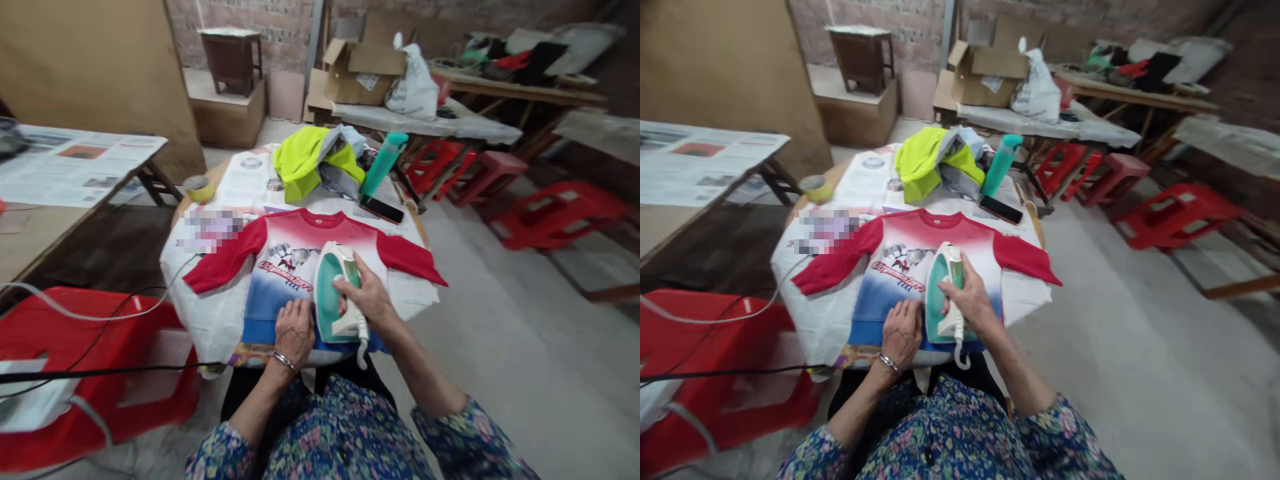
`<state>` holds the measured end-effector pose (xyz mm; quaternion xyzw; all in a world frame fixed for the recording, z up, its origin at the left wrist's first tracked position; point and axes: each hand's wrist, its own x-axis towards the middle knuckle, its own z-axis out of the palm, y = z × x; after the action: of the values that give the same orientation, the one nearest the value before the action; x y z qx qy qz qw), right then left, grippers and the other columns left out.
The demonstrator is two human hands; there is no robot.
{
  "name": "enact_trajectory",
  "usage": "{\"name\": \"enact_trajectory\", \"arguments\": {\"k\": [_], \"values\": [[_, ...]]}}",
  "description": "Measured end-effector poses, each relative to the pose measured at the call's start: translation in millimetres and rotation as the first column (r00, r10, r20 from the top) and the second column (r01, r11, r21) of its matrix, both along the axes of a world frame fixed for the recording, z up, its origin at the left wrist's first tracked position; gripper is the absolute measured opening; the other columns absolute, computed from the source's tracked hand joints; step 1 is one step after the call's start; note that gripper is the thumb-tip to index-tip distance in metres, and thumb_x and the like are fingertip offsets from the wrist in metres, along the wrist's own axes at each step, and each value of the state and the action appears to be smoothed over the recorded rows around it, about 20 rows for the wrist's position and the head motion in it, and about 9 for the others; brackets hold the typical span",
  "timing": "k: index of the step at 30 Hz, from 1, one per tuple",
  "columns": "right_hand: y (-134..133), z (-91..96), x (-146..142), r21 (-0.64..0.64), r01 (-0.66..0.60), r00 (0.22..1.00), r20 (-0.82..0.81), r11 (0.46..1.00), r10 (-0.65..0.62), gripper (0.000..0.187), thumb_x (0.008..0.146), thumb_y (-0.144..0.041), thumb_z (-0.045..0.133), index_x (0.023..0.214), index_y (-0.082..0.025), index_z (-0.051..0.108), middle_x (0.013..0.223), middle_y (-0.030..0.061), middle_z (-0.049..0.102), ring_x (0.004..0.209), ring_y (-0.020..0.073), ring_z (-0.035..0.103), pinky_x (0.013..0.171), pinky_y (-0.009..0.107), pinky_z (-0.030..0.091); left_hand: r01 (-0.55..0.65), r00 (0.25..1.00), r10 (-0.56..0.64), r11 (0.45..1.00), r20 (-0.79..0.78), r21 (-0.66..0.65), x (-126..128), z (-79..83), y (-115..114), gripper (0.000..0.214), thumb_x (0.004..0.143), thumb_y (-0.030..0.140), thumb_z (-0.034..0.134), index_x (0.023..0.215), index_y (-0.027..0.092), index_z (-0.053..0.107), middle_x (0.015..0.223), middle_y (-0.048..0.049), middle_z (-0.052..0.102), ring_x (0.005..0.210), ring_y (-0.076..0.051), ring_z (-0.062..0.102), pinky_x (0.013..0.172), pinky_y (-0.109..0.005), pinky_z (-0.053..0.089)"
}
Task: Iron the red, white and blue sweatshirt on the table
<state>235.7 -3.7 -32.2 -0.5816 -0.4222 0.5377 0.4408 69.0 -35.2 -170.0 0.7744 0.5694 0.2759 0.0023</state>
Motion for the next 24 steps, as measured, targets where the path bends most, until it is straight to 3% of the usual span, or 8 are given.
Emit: {"name": "enact_trajectory", "arguments": {"k": [4, 9, 13, 17, 19, 21, 24], "values": [[15.7, 1.2, -10.6, 0.051, 0.044, 0.998, -0.038, 0.998, -0.042, 0.110, 0.069, -0.042, 0.087, 0.167, -0.016, 0.045, 0.057, -0.0114, 0.058, 0.043, 0.0177, 0.058, 0.042, 0.028, 0.048, -0.013, 0.992, 0.004, 0.997, 0.123, 0.074, -2.5, -11.3, 2.0, 0.033, 0.109, 0.014, 0.045, 0.118, 0.019, 0.075, 0.094, -0.0103, 0.076, 0.090, -0.026, 0.069, 0.082, -0.038, 0.050], [55.1, -4.9, -18.7, 0.101, 0.213, 0.974, -0.102, 0.972, -0.203, 0.110, 0.071, -0.042, 0.090, 0.165, -0.017, 0.038, 0.058, -0.0134, 0.056, 0.041, 0.0177, 0.055, 0.039, 0.027, 0.044, -0.053, 0.963, 0.017, 0.990, 0.269, 0.127, 2.2, -18.5, 2.7, 0.032, 0.111, 0.017, 0.043, 0.123, 0.019, 0.072, 0.095, -0.0108, 0.077, 0.086, -0.026, 0.071, 0.081, -0.038, 0.052], [72.1, -7.7, -20.1, 0.100, 0.227, 0.970, -0.115, 0.969, -0.215, 0.104, 0.074, -0.040, 0.091, 0.162, -0.019, 0.038, 0.057, -0.0155, 0.051, 0.040, 0.0168, 0.054, 0.038, 0.026, 0.043, -0.085, 0.902, 0.000, 0.981, 0.432, 0.176, 2.4, -15.1, 8.4, 0.027, 0.111, 0.021, 0.042, 0.122, 0.019, 0.067, 0.098, -0.0102, 0.077, 0.082, -0.024, 0.072, 0.079, -0.037, 0.055], [53.9, -10.1, -22.0, 0.133, 0.173, 0.980, -0.118, 0.976, -0.158, 0.091, 0.080, -0.035, 0.089, 0.158, -0.023, 0.043, 0.063, -0.0147, 0.054, 0.042, 0.0149, 0.057, 0.041, 0.025, 0.048, -0.094, 0.761, -0.010, 0.988, 0.649, 0.125, -8.3, -3.6, 14.3, 0.019, 0.111, 0.032, 0.047, 0.113, 0.023, 0.063, 0.096, -0.0068, 0.072, 0.087, -0.023, 0.071, 0.085, -0.037, 0.058], [37.4, -13.3, -28.1, 0.137, 0.139, 0.984, -0.133, 0.981, -0.121, 0.094, 0.084, -0.040, 0.090, 0.161, -0.024, 0.040, 0.064, -0.0143, 0.056, 0.043, 0.0144, 0.058, 0.042, 0.025, 0.050, -0.065, 0.701, 0.009, 0.997, 0.713, 0.051, -15.6, 4.6, 16.3, 0.021, 0.109, 0.041, 0.050, 0.108, 0.024, 0.063, 0.096, -0.0056, 0.070, 0.088, -0.023, 0.069, 0.086, -0.037, 0.058], [22.7, -17.8, -36.7, 0.137, 0.107, 0.984, -0.159, 0.985, -0.085, 0.101, 0.086, -0.052, 0.092, 0.165, -0.024, 0.036, 0.065, -0.0133, 0.057, 0.044, 0.0147, 0.058, 0.042, 0.025, 0.050, -0.008, 0.675, 0.036, 0.999, 0.737, -0.042, -22.5, 17.4, 17.9, 0.028, 0.106, 0.049, 0.051, 0.105, 0.025, 0.064, 0.095, -0.0044, 0.070, 0.090, -0.023, 0.068, 0.086, -0.036, 0.058], [10.4, -25.6, -45.9, 0.160, 0.075, 0.987, -0.155, 0.984, -0.050, 0.101, 0.092, -0.072, 0.083, 0.170, -0.025, 0.039, 0.072, -0.0076, 0.064, 0.053, 0.0184, 0.067, 0.051, 0.030, 0.058, 0.089, 0.704, 0.032, 0.987, 0.709, -0.133, -28.6, 48.3, 21.5, 0.036, 0.103, 0.059, 0.053, 0.105, 0.025, 0.067, 0.097, -0.0042, 0.072, 0.089, -0.023, 0.067, 0.085, -0.037, 0.058]]}}
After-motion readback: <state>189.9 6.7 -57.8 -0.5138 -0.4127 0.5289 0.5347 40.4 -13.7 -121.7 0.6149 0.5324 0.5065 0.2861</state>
